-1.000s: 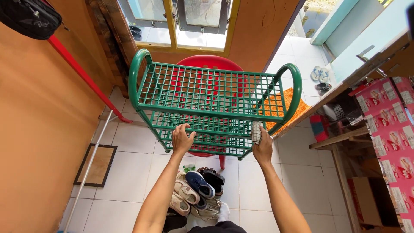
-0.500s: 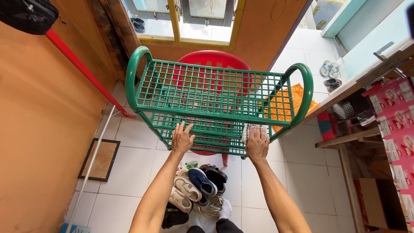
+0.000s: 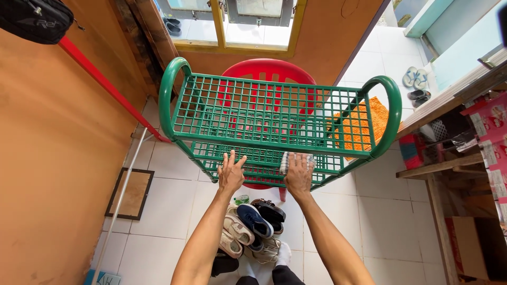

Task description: Clean a plastic shoe rack using a spray cleaner and a cloth.

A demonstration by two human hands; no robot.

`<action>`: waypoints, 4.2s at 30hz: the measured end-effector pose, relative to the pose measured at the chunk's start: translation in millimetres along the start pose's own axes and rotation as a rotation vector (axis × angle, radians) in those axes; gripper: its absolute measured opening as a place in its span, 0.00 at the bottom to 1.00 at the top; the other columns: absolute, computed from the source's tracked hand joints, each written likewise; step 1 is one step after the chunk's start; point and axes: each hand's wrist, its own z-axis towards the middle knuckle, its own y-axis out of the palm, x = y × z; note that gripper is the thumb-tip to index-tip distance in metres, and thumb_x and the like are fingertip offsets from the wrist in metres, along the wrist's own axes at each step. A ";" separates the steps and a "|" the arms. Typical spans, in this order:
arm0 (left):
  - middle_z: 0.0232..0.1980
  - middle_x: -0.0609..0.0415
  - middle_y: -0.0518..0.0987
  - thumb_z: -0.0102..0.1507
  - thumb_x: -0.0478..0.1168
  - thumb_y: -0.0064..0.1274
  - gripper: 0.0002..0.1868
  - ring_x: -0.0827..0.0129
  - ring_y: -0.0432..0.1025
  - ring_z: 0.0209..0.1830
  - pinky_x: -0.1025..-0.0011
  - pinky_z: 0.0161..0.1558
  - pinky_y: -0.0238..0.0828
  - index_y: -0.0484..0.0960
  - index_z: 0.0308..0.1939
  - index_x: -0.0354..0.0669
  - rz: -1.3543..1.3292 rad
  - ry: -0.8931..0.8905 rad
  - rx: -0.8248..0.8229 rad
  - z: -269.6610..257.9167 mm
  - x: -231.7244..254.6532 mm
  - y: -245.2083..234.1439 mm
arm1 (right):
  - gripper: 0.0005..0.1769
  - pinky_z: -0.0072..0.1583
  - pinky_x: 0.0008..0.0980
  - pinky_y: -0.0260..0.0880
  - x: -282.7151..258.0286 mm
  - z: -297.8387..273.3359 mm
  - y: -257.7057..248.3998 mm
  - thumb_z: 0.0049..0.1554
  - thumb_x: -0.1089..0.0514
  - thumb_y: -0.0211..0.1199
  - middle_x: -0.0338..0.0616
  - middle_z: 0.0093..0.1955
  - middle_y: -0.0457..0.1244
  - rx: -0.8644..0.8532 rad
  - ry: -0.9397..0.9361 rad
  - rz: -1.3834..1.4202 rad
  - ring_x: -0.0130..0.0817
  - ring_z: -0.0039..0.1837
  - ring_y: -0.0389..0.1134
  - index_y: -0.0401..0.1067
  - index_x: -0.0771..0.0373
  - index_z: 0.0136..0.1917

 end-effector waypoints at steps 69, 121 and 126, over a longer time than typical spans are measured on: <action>0.84 0.38 0.34 0.59 0.54 0.61 0.41 0.35 0.32 0.82 0.46 0.76 0.43 0.60 0.74 0.87 0.136 0.049 -0.134 -3.1 6.0 0.3 | 0.27 0.74 0.60 0.52 103.6 46.6 -27.9 0.60 0.61 0.57 0.53 0.76 0.59 0.541 0.026 -0.147 0.61 0.77 0.55 0.66 0.56 0.73; 0.83 0.41 0.40 0.60 0.47 0.57 0.41 0.40 0.31 0.83 0.33 0.72 0.43 0.59 0.74 0.86 0.123 0.000 -0.079 -7.1 13.1 0.8 | 0.25 0.68 0.54 0.63 7.2 132.7 -4.5 0.55 0.56 0.59 0.52 0.70 0.62 0.352 -0.680 -0.002 0.52 0.69 0.64 0.70 0.58 0.66; 0.84 0.43 0.39 0.61 0.48 0.57 0.40 0.42 0.30 0.83 0.32 0.72 0.42 0.58 0.74 0.87 0.134 -0.035 -0.117 -5.5 16.9 -3.7 | 0.17 0.66 0.48 0.68 72.0 133.7 -15.2 0.64 0.57 0.58 0.49 0.67 0.64 0.194 -0.449 0.015 0.50 0.69 0.66 0.70 0.55 0.66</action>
